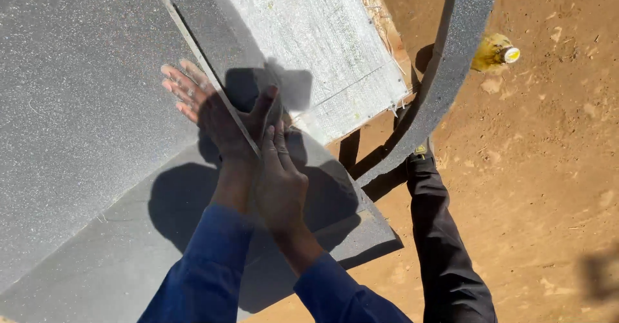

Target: Trimming and pressing foam onto a wooden furniture frame using a blade and manual pressure.

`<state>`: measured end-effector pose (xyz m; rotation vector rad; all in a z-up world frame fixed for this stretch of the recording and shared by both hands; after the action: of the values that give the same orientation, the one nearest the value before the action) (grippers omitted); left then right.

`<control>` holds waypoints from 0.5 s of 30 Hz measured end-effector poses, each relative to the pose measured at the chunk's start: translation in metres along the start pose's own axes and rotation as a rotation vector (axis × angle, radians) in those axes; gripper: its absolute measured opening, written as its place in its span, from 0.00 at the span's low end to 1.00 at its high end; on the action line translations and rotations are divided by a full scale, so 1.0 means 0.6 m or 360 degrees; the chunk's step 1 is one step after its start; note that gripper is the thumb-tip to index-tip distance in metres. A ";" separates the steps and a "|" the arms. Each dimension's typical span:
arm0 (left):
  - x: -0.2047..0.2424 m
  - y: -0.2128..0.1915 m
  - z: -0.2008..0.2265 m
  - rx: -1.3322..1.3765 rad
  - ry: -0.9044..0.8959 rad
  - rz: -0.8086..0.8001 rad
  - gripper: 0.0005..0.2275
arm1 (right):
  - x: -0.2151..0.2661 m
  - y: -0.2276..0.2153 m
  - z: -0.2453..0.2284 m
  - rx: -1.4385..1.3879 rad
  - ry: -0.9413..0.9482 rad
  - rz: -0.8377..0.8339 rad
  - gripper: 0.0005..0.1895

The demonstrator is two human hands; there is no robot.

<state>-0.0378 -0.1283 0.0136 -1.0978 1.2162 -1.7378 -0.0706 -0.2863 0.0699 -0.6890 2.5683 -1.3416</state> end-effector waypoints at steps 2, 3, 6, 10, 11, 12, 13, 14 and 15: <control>0.022 -0.029 0.005 0.0435 -0.0008 0.0047 0.87 | 0.001 -0.022 -0.007 -0.0135 0.0052 -0.0188 0.36; 0.019 -0.043 0.003 0.0417 -0.0006 0.0048 0.87 | -0.002 -0.022 -0.011 -0.0149 0.0062 -0.0193 0.36; 0.017 -0.063 0.020 0.0806 0.0071 -0.0120 0.77 | -0.021 -0.037 -0.007 -0.0145 0.0015 -0.0311 0.36; 0.011 -0.080 0.038 0.0508 0.0035 -0.0198 0.69 | -0.079 -0.087 0.017 -0.0284 0.0002 -0.0325 0.27; 0.000 -0.095 0.031 0.0364 0.0013 -0.0213 0.66 | -0.103 -0.097 0.021 -0.0394 0.0041 -0.0333 0.23; 0.008 -0.091 0.039 0.0380 -0.0001 -0.0182 0.66 | -0.116 -0.109 0.038 -0.0397 0.0004 -0.0333 0.23; 0.014 -0.090 0.046 0.0302 0.0050 -0.0059 0.45 | -0.130 -0.120 0.054 -0.0341 0.0059 -0.0309 0.22; 0.011 -0.087 0.059 0.0235 0.0096 0.0089 0.36 | -0.156 -0.127 0.070 -0.0291 0.0088 -0.0272 0.23; 0.019 -0.076 0.064 0.0261 0.0078 0.0145 0.36 | -0.174 -0.154 0.076 -0.0299 0.0026 -0.0259 0.23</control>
<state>-0.0106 -0.1383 0.0672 -0.8953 1.1139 -1.7695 0.0673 -0.3162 0.1111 -0.9412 2.7267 -1.1617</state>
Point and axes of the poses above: each hand's wrist, its own x-axis away from the middle knuckle, its own y-axis out of the palm, z = x × y, the point moved 1 cm from there along -x, towards the middle knuckle, and after that the axes turned 5 degrees about x, right-handed, at the moved point
